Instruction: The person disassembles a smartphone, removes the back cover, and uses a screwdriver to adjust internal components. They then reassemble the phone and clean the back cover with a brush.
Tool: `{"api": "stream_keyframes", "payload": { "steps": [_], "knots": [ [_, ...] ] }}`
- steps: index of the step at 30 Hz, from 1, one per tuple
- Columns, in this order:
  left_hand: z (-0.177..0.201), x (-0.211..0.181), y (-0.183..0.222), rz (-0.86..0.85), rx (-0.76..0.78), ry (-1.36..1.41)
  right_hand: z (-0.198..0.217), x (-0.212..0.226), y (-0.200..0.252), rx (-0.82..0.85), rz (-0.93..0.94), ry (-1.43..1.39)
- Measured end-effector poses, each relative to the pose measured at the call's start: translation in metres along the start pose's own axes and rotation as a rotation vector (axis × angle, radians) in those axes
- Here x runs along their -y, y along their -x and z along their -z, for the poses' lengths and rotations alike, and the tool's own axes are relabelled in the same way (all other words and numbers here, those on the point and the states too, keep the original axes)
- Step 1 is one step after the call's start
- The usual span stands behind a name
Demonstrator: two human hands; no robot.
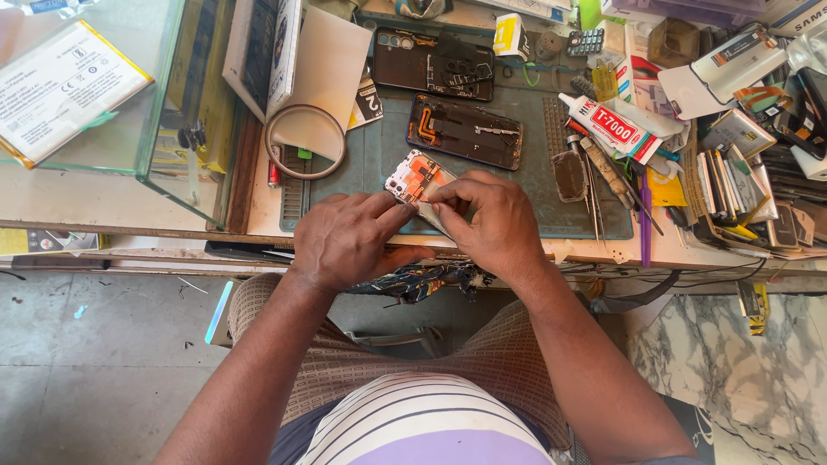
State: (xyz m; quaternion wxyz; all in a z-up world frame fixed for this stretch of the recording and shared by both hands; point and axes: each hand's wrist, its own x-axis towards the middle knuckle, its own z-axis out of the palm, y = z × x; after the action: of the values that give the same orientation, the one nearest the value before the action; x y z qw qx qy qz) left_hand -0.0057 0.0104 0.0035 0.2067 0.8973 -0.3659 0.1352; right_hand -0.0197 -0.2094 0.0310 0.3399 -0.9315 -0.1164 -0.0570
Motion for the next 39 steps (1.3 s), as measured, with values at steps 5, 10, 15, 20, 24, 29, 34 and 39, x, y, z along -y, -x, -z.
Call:
{"api": "stream_keyframes", "payload": {
  "steps": [5,10,15,20,24,29,34,39],
  "knots": [
    [0.001,0.001,0.000,-0.003,0.020,0.003,0.000,0.002,-0.002,0.009,0.019,0.025],
    [0.001,-0.001,-0.001,-0.003,0.078,-0.039,0.001,0.008,-0.002,0.020,0.063,0.109],
    [0.003,0.000,0.000,-0.036,0.027,0.004,0.002,0.014,0.000,0.024,0.144,0.266],
    [0.002,0.002,0.000,-0.087,-0.058,-0.013,0.003,0.020,0.000,0.037,0.177,0.329],
    [0.001,0.001,0.001,-0.079,-0.044,-0.013,0.004,0.021,-0.001,0.054,0.193,0.363],
    [0.001,0.001,0.001,-0.059,-0.022,0.000,0.005,0.023,-0.001,0.058,0.193,0.367],
    [-0.001,0.001,0.001,-0.052,-0.037,-0.015,0.006,0.024,0.001,0.067,0.177,0.375],
    [0.001,0.001,0.000,-0.049,-0.029,0.012,0.008,0.022,0.002,0.104,0.154,0.394]
  ]
}}
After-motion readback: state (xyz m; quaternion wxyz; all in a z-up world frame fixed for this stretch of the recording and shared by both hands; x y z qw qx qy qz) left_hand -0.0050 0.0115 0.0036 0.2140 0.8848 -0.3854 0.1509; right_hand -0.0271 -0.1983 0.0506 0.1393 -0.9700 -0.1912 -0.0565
